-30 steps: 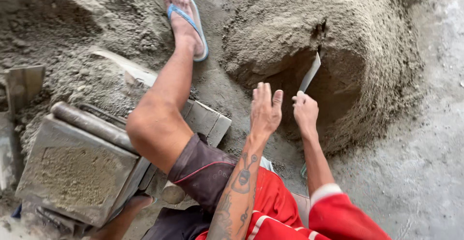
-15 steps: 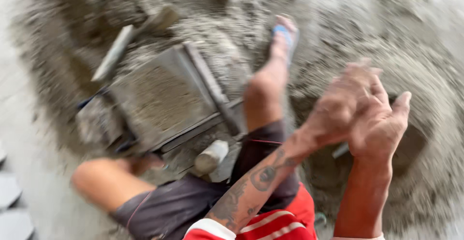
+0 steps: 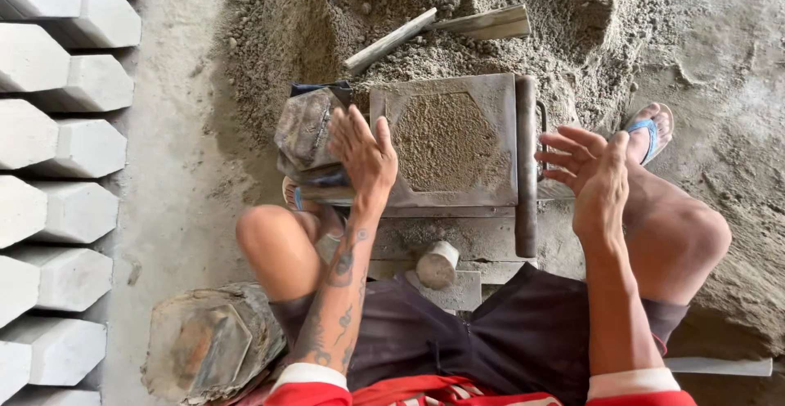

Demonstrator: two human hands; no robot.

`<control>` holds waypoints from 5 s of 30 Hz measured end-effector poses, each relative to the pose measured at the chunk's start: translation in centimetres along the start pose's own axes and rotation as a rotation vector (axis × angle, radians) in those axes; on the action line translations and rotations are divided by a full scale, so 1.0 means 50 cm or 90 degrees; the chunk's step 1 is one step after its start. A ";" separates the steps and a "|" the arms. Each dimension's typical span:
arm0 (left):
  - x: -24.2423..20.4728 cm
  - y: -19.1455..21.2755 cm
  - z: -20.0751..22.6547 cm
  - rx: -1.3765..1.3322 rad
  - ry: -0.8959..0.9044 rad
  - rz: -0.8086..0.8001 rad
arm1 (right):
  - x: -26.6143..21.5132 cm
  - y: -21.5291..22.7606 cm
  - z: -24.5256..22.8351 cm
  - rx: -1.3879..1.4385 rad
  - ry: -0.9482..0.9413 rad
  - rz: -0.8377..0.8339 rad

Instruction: The person fills a hexagonal mold with a sand and cement mixture, packs it down with a metal bar, levels the surface with a piece of wood and their hands, and then removes the mold to produce a paving stone which they place on a stack.

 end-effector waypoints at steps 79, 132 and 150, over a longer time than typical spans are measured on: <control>0.016 0.051 0.025 0.176 -0.565 -0.077 | 0.145 -0.121 0.083 -0.973 0.331 -0.268; 0.005 0.034 -0.115 -0.204 0.219 -0.297 | -0.075 -0.037 0.153 -0.325 -0.391 0.244; 0.013 0.033 -0.116 -0.237 0.273 -0.311 | -0.120 -0.310 0.049 -0.213 -0.445 0.055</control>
Point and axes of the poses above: each hand's wrist, its own x-axis towards the middle knuckle, its own y-axis out of the back of the hand, z = x × y, the point moved 1 cm from there along x, towards the middle knuckle, and after that the axes turned 12 degrees about -z, right-handed, at the moved point
